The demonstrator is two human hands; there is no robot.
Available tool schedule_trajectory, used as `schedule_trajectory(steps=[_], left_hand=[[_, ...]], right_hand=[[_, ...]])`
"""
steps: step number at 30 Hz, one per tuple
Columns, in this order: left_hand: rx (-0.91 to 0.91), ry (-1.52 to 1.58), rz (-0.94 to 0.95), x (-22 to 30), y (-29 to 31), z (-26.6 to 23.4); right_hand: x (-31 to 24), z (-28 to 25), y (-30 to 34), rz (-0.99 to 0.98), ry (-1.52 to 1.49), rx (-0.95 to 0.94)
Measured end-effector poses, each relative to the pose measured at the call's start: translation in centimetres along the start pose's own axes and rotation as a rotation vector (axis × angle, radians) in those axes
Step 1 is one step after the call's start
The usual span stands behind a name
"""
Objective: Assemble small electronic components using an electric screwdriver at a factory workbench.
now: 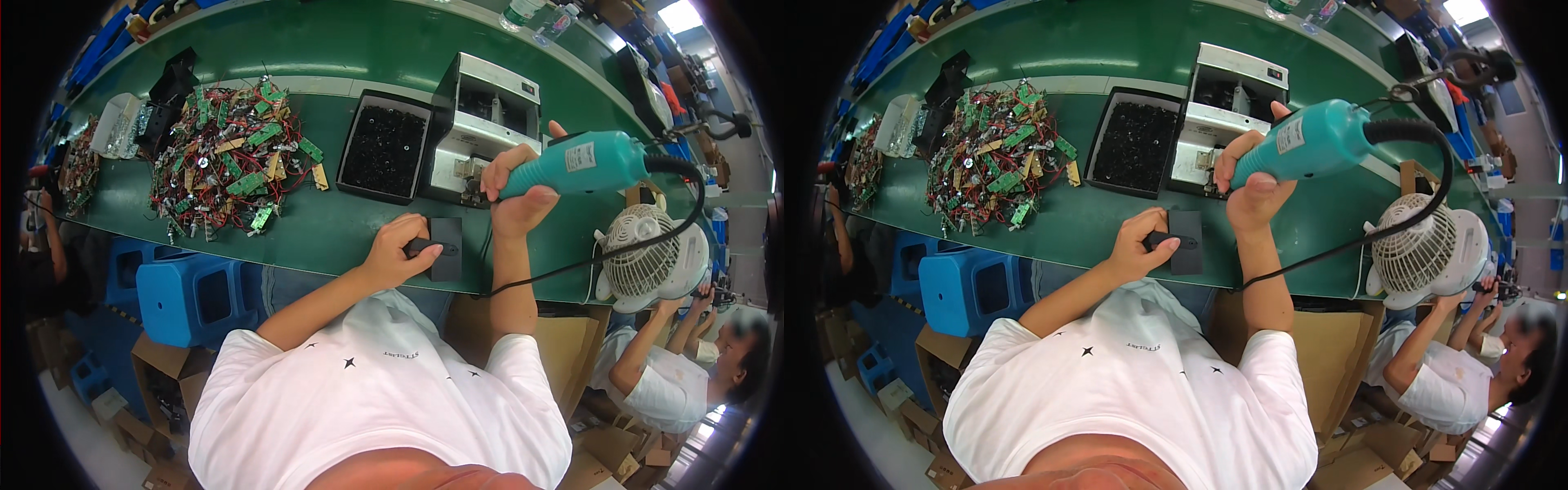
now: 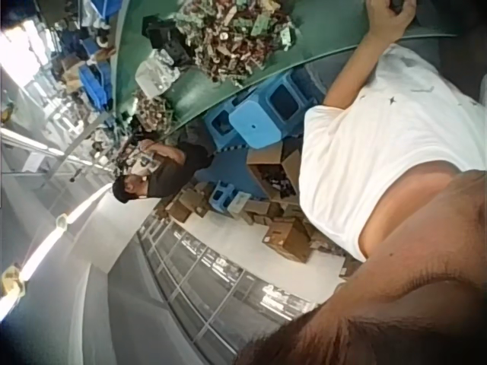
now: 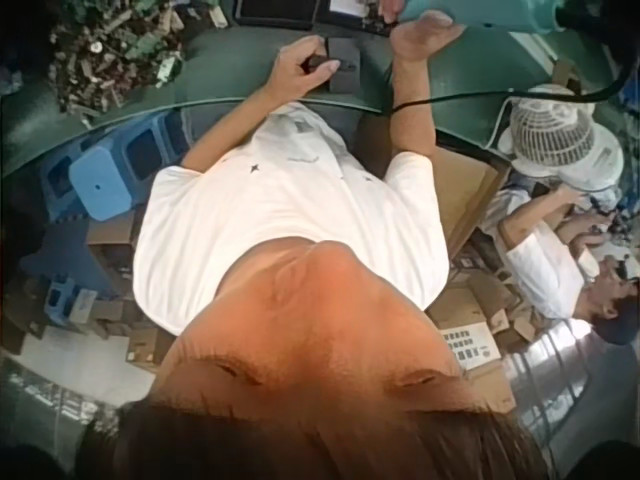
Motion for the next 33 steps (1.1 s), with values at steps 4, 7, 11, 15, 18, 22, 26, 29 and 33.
schedule_trajectory(steps=[4,7,11,15,18,22,26,29,33], left_hand=[[-0.009,-0.011,0.015,-0.1,0.0,-0.1],[-0.013,-0.015,0.022,-0.1,0.0,0.0],[-0.011,-0.018,0.023,0.0,-0.1,0.0],[-0.014,-0.023,0.027,0.0,-0.1,0.0],[-0.027,-0.036,0.036,0.1,-0.1,0.0],[-0.018,-0.046,0.047,-0.1,0.1,0.0],[-0.005,-0.048,0.032,-0.1,0.2,0.0],[-0.004,-0.046,0.016,-0.1,0.0,-0.1],[0.012,-0.035,0.042,-0.1,0.0,0.0]], right_hand=[[-0.2,0.1,0.1,-0.001,0.093,0.008],[0.2,0.0,0.0,-0.026,0.009,0.022],[0.2,0.0,0.1,-0.013,0.052,0.022],[0.0,-0.2,0.2,0.016,0.116,0.019],[-0.2,-0.4,0.3,0.045,0.094,0.021],[-2.2,-0.5,0.9,0.095,-0.070,-0.012],[-4.4,0.4,2.4,0.064,-0.172,-0.015],[-5.0,0.8,3.1,0.010,-0.218,-0.001],[-4.9,1.0,3.8,0.071,-0.231,-0.091]])
Point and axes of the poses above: each hand's wrist, its own y-axis away from the middle knuckle, its own z-axis out of the palm, x = y × z, the point moved 1 cm from there along -y, towards the middle knuckle, and after that the axes turned 7 degrees about y, right-handed, at the moved point
